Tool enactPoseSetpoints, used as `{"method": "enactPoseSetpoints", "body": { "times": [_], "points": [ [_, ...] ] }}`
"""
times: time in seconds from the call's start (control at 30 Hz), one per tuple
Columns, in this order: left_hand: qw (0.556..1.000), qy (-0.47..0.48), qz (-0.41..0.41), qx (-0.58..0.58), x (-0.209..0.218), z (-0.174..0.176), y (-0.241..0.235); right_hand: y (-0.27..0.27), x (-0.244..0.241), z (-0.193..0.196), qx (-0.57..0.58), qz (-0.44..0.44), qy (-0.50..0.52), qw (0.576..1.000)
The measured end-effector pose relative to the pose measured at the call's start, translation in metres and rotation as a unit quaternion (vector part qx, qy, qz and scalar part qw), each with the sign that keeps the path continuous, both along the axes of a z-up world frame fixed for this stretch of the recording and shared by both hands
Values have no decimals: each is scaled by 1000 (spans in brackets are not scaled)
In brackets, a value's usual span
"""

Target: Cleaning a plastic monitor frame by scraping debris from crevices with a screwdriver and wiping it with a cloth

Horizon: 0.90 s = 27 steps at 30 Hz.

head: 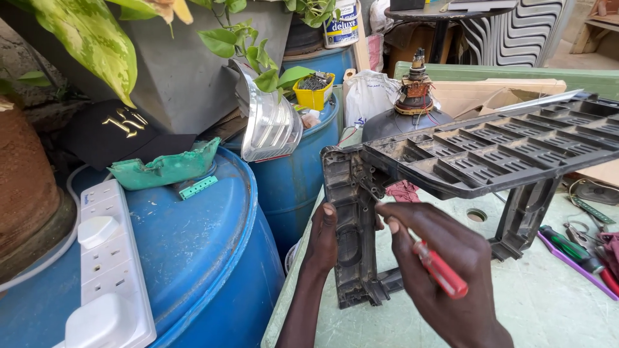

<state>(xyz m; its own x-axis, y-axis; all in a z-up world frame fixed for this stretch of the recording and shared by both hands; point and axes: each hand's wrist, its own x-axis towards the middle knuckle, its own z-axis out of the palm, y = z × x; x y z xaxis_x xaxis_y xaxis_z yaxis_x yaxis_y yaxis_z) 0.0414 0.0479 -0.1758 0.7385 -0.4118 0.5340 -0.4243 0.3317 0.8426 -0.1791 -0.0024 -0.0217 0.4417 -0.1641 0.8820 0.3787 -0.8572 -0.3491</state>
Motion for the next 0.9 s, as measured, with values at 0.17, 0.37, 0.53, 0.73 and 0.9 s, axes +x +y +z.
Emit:
{"method": "enactPoseSetpoints", "body": {
  "times": [0.17,0.37,0.53,0.73,0.9],
  "points": [
    [1000,3,-11,-8,5,-6,-3,2,-2,-1,55,4,10,998],
    [998,42,-43,-10,9,-16,-5,-6,0,-4,64,-4,24,998],
    [999,40,-5,15,3,-8,-1,-2,3,3,219,39,23,975],
    [983,160,-28,80,-4,15,3,-1,14,-14,389,111,-5,915],
    [985,142,-35,85,-9,20,2,0,13,-24,112,-4,-59,992]
  ]
}}
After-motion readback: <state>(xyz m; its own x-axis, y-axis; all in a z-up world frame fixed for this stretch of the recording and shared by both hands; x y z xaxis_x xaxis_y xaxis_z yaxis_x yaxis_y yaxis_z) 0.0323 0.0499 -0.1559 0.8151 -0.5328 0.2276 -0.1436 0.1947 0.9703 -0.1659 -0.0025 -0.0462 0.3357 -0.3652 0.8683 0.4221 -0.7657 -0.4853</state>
